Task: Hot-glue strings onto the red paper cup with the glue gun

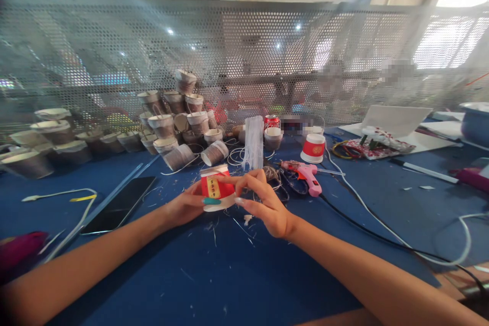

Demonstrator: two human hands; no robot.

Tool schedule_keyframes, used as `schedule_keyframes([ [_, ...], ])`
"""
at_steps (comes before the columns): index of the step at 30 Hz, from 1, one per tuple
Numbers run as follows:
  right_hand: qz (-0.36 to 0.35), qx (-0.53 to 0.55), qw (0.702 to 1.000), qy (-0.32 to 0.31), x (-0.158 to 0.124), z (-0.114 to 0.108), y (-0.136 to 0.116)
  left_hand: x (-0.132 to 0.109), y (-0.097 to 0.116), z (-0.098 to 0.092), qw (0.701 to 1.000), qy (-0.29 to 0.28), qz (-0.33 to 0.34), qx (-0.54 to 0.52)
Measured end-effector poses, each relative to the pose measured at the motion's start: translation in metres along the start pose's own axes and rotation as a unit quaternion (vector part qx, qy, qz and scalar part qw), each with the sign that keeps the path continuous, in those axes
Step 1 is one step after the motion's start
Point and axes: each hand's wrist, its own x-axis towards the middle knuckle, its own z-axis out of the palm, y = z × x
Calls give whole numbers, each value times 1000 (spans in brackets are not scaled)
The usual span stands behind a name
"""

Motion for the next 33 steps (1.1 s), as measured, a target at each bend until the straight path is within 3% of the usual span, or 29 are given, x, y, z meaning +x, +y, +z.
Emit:
schedule_keyframes([
  [3, 3, 8, 1000, -4, 0, 1, -1, -1, 1, 1, 1000, -9, -10, -23],
  [8, 23, 101, 993, 64, 2, 4, 6, -2, 2, 0, 997, -38, -23, -62],
  [16, 27, 219, 968, 115, 7, 4, 9, -1, 4, 0, 995, -47, -32, -82],
  [20, 15, 150, 982, 112, 4, 2, 10, -2, 3, 0, 996, -40, -33, -66],
  [27, 4, 11, 1000, 20, 0, 0, 2, -1, -3, 0, 999, 34, -1, -25],
  [31, -9, -12, 998, 66, 5, -5, 2, 2, -1, 4, 994, 97, 42, -14],
  [33, -2, -101, 988, 115, 8, -8, 5, 3, -1, 4, 990, 130, 56, -16],
])
